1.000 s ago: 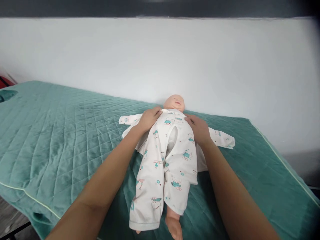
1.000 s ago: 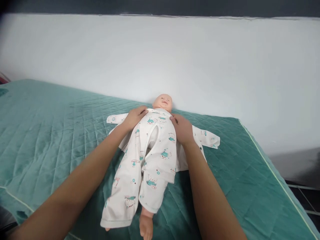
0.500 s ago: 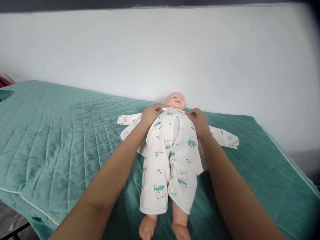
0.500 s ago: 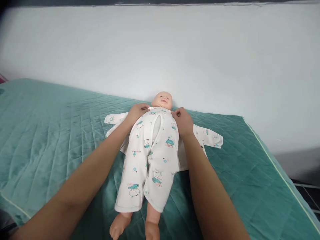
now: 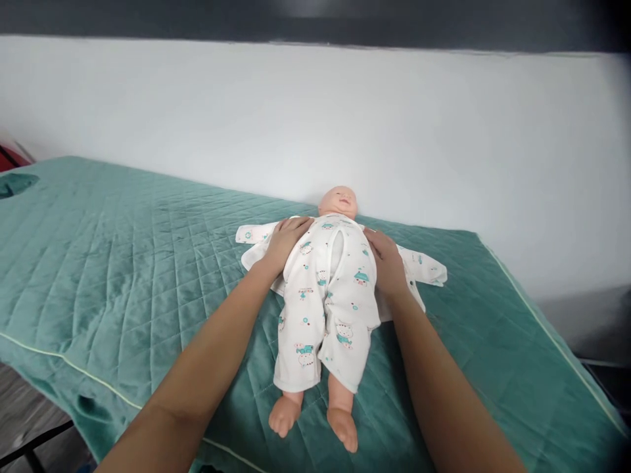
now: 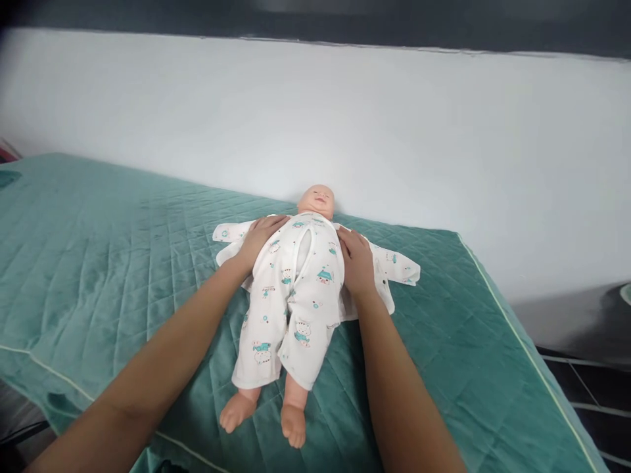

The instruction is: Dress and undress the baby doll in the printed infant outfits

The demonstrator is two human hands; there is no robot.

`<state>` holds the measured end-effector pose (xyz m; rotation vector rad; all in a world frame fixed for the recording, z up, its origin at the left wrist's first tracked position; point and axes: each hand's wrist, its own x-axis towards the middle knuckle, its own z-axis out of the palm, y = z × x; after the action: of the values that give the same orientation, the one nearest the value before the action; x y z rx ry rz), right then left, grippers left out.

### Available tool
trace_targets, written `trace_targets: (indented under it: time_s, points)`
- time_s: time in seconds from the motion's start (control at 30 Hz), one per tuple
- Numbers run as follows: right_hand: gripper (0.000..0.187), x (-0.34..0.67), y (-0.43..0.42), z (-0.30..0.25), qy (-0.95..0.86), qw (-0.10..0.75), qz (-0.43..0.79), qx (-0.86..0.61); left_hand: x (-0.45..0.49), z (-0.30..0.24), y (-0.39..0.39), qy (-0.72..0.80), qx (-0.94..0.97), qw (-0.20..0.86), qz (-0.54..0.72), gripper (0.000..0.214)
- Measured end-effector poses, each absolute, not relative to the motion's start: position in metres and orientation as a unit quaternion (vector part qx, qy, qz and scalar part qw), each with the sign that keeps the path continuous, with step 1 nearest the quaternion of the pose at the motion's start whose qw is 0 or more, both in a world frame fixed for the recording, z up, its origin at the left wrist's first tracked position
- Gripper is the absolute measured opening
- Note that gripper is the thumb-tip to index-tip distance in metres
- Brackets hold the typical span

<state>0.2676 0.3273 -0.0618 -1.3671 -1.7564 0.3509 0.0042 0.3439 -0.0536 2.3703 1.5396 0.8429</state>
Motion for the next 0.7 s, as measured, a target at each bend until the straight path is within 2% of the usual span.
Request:
trace_targets:
  time_s: [0.13,0.23,0.47,0.57,0.7]
  points:
    - [0.036,0.267,0.312,-0.068,-0.686,0.451,0.085,-0.565,-0.003,-0.067,0.334,0.523,0.801,0.082,0.280,0.055]
    - [0.034,0.266,0.303,-0.067,-0.674,0.463,0.071,-0.571,-0.007,-0.073,0.323,0.501,0.793,0.128,0.321,0.056]
    - [0.025,0.268,0.291,-0.062,-0.630,0.403,0.246,-0.617,-0.007,-0.075,0.298,0.475,0.707,0.281,0.443,0.054]
    - [0.026,0.269,0.291,-0.060,-0.628,0.386,0.264,-0.622,-0.002,-0.073,0.296,0.492,0.690,0.279,0.452,0.044]
    - [0.024,0.265,0.289,-0.053,-0.622,0.396,0.319,-0.596,0.006,-0.065,0.289,0.534,0.655,0.259,0.469,0.017]
